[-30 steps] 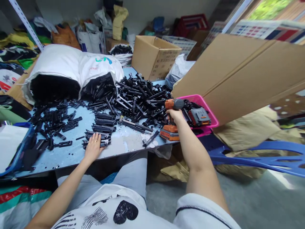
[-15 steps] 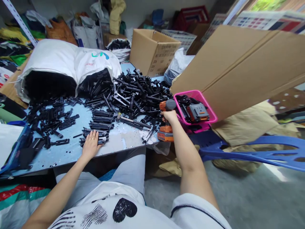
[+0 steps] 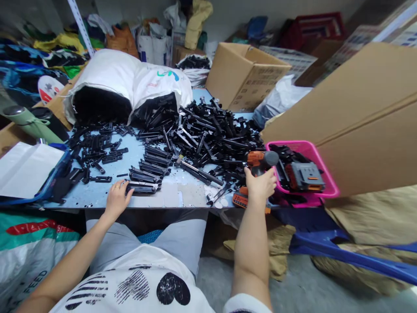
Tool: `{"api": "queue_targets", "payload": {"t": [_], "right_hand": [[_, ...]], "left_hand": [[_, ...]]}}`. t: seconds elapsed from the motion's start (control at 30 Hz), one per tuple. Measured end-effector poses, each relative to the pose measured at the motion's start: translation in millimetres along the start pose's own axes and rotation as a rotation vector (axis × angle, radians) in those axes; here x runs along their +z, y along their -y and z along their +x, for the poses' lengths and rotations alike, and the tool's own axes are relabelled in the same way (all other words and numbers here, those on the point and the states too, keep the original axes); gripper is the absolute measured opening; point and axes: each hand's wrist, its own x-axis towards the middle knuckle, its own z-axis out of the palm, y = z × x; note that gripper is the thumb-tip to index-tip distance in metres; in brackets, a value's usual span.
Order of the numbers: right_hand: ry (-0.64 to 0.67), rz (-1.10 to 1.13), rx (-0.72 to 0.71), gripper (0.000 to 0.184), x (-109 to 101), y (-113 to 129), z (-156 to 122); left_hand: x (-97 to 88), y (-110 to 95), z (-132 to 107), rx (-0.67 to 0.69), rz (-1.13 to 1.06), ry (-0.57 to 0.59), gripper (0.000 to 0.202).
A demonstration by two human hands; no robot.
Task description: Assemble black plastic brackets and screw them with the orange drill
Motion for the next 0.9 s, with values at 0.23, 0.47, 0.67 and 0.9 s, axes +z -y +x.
{"api": "queue_targets", "payload": {"t": [0.23,0.47,0.67,0.9], "right_hand": [[-0.263,0.128,-0.25,0.064,24,70,-56],[0.13,0.349,-0.782,0.042,78,157,-94],[0.446,0.115,-1.248,0.033,111,243,-124],[0.588,-0.079,-1.278,0.038,137,297,-110]], "left_hand": [[5.5,17,-4,-0.049,-0.073,-0.002,0.036],[12.7,14,-6,-0.105,-0.107,-0.012,0.036],[2.1,10,-2,-0.168,-0.162,-0.003,0.032],[-17.9,-37,-16,-0.617,-0.902,0.176,0.031]]}}
